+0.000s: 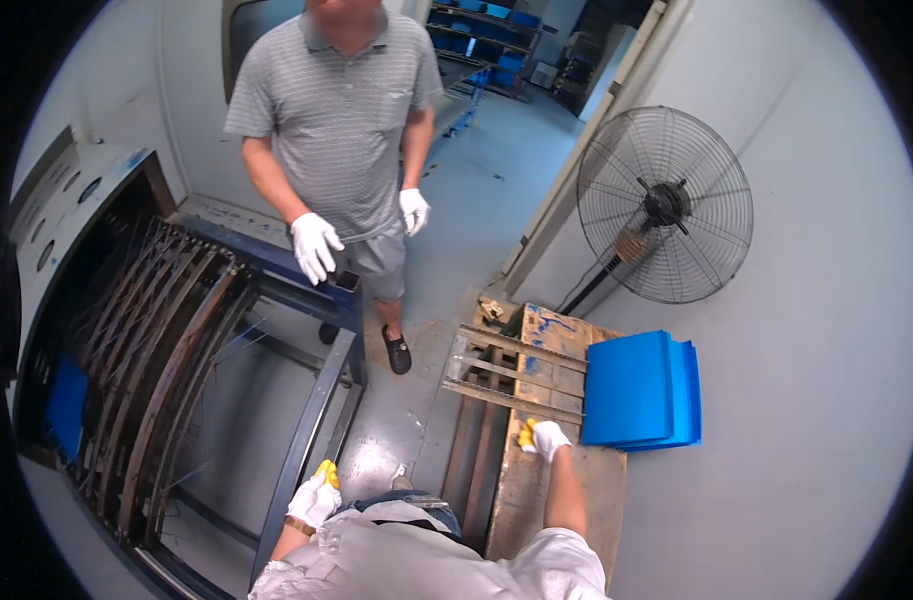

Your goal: The person repeatedly picks up blue rectangular plates from a metal rack and stacks them onto a wooden pallet. A coworker assists by placing additional plates onto the rack for the person to retrieve. The person wears white gloves and handles the plates one by one in a continuous loop.

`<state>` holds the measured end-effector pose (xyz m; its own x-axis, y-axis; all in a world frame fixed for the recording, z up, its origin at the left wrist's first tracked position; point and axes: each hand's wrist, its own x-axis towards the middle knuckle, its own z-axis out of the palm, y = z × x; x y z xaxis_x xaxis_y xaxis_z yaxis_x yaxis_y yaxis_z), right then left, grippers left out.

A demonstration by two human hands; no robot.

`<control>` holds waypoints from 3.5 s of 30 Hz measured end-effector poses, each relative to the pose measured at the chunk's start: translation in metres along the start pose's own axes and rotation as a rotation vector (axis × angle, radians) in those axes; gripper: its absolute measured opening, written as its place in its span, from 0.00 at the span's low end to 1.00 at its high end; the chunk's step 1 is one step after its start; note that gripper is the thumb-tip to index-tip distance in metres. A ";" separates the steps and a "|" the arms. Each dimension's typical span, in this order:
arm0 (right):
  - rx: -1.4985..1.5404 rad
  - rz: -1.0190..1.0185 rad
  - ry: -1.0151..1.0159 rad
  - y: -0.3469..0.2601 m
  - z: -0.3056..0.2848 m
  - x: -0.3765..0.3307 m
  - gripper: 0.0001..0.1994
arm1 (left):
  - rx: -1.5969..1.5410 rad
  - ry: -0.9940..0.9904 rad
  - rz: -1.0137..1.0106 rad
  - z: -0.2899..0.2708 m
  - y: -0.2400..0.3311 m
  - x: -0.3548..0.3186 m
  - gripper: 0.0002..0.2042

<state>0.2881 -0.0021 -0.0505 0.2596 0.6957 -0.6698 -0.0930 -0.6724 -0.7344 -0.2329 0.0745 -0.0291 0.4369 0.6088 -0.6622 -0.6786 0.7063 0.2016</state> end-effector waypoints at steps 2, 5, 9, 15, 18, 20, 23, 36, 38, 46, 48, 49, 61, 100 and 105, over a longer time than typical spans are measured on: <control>0.545 0.098 -0.150 -0.034 0.052 0.020 0.07 | -0.005 -0.019 0.008 -0.012 0.013 -0.008 0.08; 0.314 -0.041 -0.285 -0.083 0.162 0.033 0.11 | -0.008 0.006 0.029 -0.027 0.029 -0.020 0.05; 0.068 -0.015 -0.665 -0.135 0.336 0.008 0.15 | -0.062 0.011 0.012 -0.059 0.060 -0.044 0.08; -0.220 -0.037 -1.221 -0.153 0.552 -0.052 0.15 | -0.219 0.144 0.066 -0.131 0.097 -0.075 0.13; -0.337 -0.076 -1.364 -0.168 0.619 -0.095 0.16 | -0.112 0.234 0.112 -0.160 0.111 -0.101 0.16; -0.319 -0.064 -1.456 -0.169 0.661 -0.108 0.17 | -0.177 0.282 0.101 -0.162 0.123 -0.122 0.17; -0.261 -0.072 -1.489 -0.172 0.720 -0.133 0.18 | -0.244 0.285 0.215 -0.190 0.128 -0.137 0.16; 0.195 0.162 -1.399 -0.192 0.900 -0.163 0.11 | -0.745 0.000 0.111 -0.289 0.145 -0.124 0.11; 0.173 0.191 -1.206 -0.183 0.925 -0.177 0.13 | -0.910 -0.210 0.032 -0.289 0.144 -0.138 0.11; 0.395 0.271 -1.171 -0.179 0.965 -0.178 0.17 | -0.938 -0.379 0.118 -0.302 0.160 -0.146 0.13; 0.168 -0.115 -1.245 -0.195 0.953 -0.173 0.15 | -0.686 -0.485 0.136 -0.313 0.161 -0.139 0.13; -0.315 -0.646 -1.127 -0.210 0.934 -0.175 0.13 | -0.616 -0.338 0.178 -0.301 0.167 -0.145 0.13; -0.225 -0.749 -0.996 -0.281 0.627 -0.165 0.17 | -0.262 -0.083 0.700 -0.079 0.229 -0.212 0.17; 0.372 -0.314 0.964 -0.037 -0.080 -0.112 0.07 | 0.173 -0.203 -0.347 0.152 -0.110 0.032 0.21; 0.245 -0.314 1.113 -0.023 -0.124 -0.098 0.07 | 0.183 -0.126 -0.270 0.106 -0.097 0.033 0.23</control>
<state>0.3841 -0.0866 0.0457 0.9873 0.1370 -0.0809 -0.0263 -0.3608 -0.9323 -0.0900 0.0643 0.0055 0.6632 0.4227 -0.6176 -0.4162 0.8942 0.1650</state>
